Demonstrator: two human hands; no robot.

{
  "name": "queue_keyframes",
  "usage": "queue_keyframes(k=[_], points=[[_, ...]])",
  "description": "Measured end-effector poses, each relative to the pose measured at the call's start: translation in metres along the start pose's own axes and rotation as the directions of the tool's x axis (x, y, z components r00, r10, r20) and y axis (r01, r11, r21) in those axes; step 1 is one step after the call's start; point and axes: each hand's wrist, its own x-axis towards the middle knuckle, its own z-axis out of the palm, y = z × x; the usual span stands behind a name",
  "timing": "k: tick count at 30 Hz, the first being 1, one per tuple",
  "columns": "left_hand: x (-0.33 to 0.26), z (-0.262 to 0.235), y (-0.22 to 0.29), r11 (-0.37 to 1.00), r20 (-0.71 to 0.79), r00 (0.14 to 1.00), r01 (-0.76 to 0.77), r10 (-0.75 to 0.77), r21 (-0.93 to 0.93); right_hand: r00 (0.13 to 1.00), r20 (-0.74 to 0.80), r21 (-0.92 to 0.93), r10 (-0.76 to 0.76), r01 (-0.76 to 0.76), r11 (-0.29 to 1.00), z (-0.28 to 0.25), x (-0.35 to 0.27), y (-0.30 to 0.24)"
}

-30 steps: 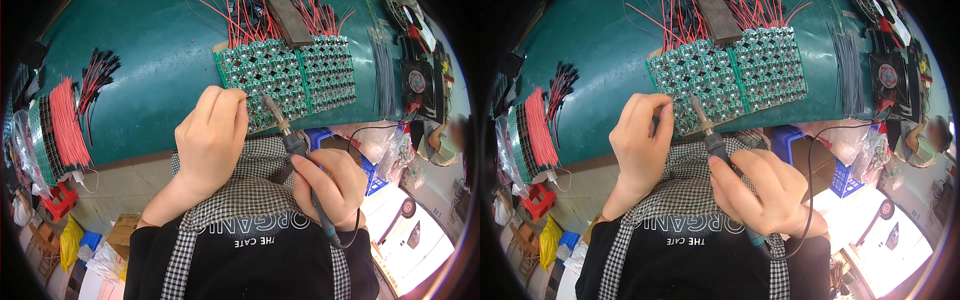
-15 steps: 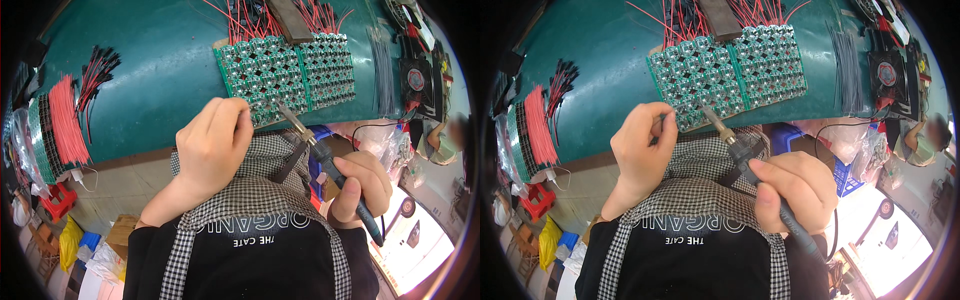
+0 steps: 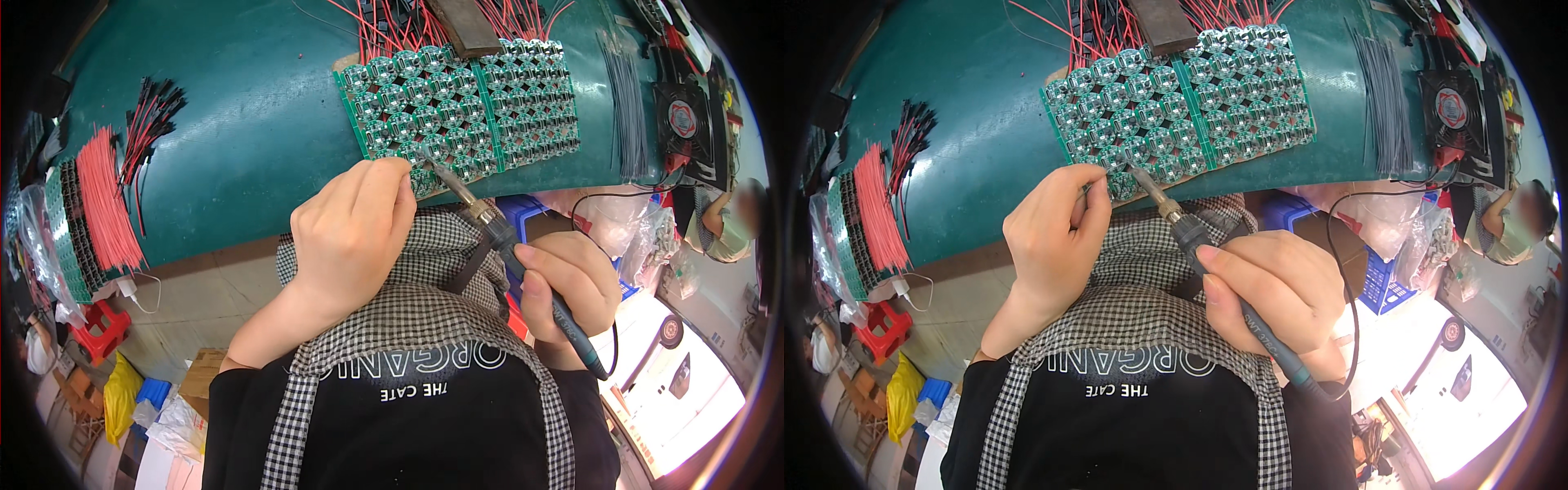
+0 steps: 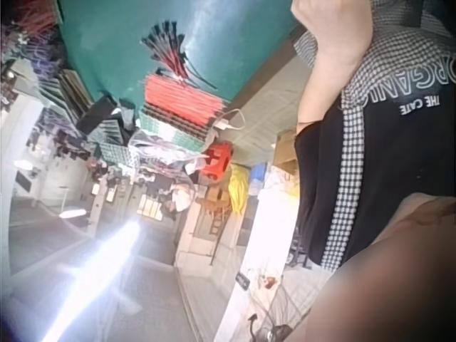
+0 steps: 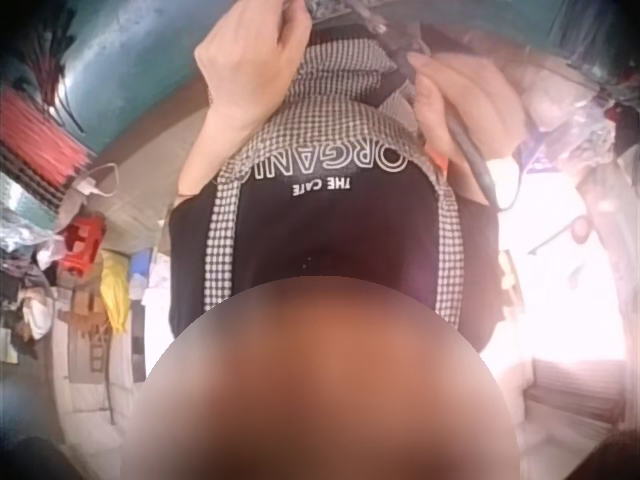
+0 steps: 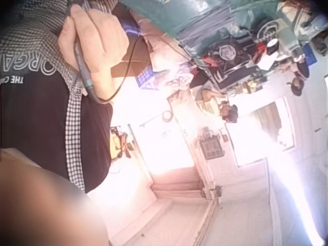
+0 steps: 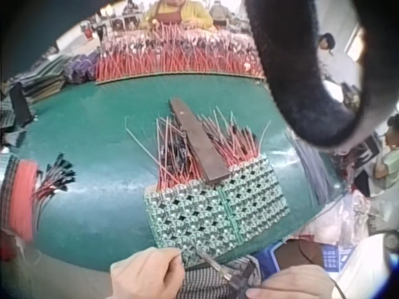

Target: The person solders red wires and black wires to LED circuit boards with a soldering iron and solder wire.

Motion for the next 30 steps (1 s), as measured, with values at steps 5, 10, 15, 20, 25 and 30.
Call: queue_keyframes(k=[5,10,15,20,25,30], points=[[0.0,0.0,0.003,0.999,0.038,0.998,0.042,-0.042,-0.005,0.991,0.122,-0.058,0.062,-0.055,0.997,0.0,-0.002,-0.003],[0.001,0.0,0.005,0.998,-0.012,0.999,0.045,-0.045,-0.046,0.991,0.115,-0.084,0.064,-0.055,0.995,0.0,-0.001,-0.006],[-0.002,-0.001,0.001,0.999,-0.014,0.999,0.043,-0.043,0.011,0.992,0.002,-0.015,0.128,-0.128,0.992,-0.006,-0.002,-0.006],[-0.004,0.0,0.002,0.999,-0.025,0.999,0.041,-0.042,-0.026,0.986,-0.001,0.019,0.169,-0.169,0.985,-0.011,-0.005,-0.012],[-0.002,0.001,0.002,0.999,-0.02,0.999,0.028,-0.029,-0.03,0.978,0.062,-0.023,0.2,-0.199,0.98,-0.011,-0.004,-0.012],[-0.002,0.002,0.001,0.999,-0.006,1.0,0.012,-0.012,-0.041,0.984,0.073,-0.026,0.163,-0.162,0.987,-0.007,-0.001,-0.006]])
